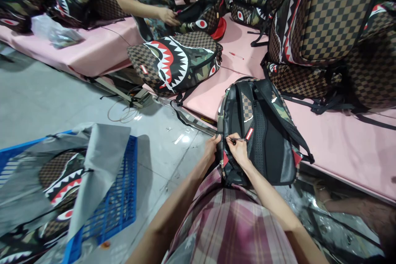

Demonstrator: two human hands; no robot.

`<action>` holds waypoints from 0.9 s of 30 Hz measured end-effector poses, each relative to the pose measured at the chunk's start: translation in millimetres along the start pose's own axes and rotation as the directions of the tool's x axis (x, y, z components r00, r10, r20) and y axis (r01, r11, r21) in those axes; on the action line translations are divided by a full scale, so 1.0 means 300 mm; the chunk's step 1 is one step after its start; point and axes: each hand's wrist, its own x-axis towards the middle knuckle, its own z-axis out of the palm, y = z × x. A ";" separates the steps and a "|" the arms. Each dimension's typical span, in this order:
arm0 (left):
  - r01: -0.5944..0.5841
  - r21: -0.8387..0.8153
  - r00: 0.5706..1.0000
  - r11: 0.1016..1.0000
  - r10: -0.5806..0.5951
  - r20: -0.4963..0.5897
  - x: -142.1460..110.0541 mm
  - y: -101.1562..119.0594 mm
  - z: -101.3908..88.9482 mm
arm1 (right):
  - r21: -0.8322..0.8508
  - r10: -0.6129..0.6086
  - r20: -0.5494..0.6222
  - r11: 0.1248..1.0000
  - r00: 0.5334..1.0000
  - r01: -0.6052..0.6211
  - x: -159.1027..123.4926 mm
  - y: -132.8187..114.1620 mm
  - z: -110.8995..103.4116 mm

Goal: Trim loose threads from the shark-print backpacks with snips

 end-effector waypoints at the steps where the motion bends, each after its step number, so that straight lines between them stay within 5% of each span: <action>1: -0.010 -0.004 1.000 1.000 0.010 -0.010 -0.002 0.002 0.001 | 0.005 0.008 -0.012 1.000 1.000 -0.008 0.001 -0.003 -0.004; 27: -0.038 -0.001 0.998 0.999 0.038 -0.058 -0.013 0.013 0.018 | -0.010 0.018 -0.007 1.000 1.000 -0.018 -0.005 0.004 -0.004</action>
